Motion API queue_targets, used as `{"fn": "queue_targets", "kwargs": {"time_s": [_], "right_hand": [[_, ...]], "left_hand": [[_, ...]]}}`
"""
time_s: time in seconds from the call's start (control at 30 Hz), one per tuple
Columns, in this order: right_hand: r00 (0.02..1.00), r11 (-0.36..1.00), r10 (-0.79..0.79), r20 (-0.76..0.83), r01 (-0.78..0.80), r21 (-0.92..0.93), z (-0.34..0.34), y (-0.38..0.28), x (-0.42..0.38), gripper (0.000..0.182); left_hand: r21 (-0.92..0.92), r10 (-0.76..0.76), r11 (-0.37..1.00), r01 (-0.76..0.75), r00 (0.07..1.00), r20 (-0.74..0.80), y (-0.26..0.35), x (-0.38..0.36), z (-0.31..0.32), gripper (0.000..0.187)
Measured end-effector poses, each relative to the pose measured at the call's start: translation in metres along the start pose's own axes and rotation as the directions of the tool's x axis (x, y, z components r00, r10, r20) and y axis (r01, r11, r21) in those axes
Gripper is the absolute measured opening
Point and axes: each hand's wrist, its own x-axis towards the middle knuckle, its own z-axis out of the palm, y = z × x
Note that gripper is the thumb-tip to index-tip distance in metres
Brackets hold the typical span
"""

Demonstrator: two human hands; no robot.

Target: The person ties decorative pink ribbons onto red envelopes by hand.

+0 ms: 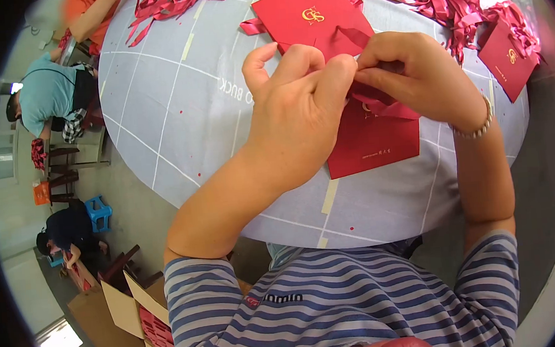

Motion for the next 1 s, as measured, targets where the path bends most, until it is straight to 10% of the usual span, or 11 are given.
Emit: {"fn": "queue_targets", "kwargs": {"time_s": [0.17,0.33,0.57,0.67,0.83,0.87,1.0], "right_hand": [[0.892,0.980,0.175,0.417,-0.117,-0.162,-0.019,-0.006,0.034,0.022],[0.794,0.963,0.239,0.559,-0.120,-0.241,-0.017,-0.012,0.054,0.025],[0.836,0.959,0.281,0.471,-0.266,-0.101,-0.001,-0.002,0.045,0.021],[0.992,0.985,0.030,0.125,-0.009,-0.172,0.023,0.015,0.035,0.016],[0.899,0.998,0.030,-0.437,-0.002,0.063,0.023,0.010,0.050,0.022],[0.932,0.951,0.256,-0.256,-0.195,0.240,0.012,0.005,0.043,0.033],[0.963,0.984,0.154,-0.223,-0.169,-0.052,-0.015,0.045,0.015,0.022]], "left_hand": [[0.023,0.107,0.994,-0.105,0.989,-0.099,0.002,-0.001,0.004,0.017],[0.094,0.059,0.994,-0.060,0.998,0.012,0.000,-0.004,-0.001,0.041],[-0.046,-0.017,0.999,0.017,1.000,-0.010,-0.002,0.000,0.001,0.030],[-0.101,-0.055,0.993,0.060,0.997,0.052,-0.004,-0.003,0.003,0.038],[-0.207,-0.174,0.944,0.258,0.920,0.351,-0.012,-0.003,-0.002,0.043],[-0.208,-0.178,0.942,0.263,0.918,0.355,-0.016,-0.003,-0.002,0.043],[-0.109,-0.198,0.956,0.273,0.871,0.450,-0.030,-0.003,-0.010,0.036]]}}
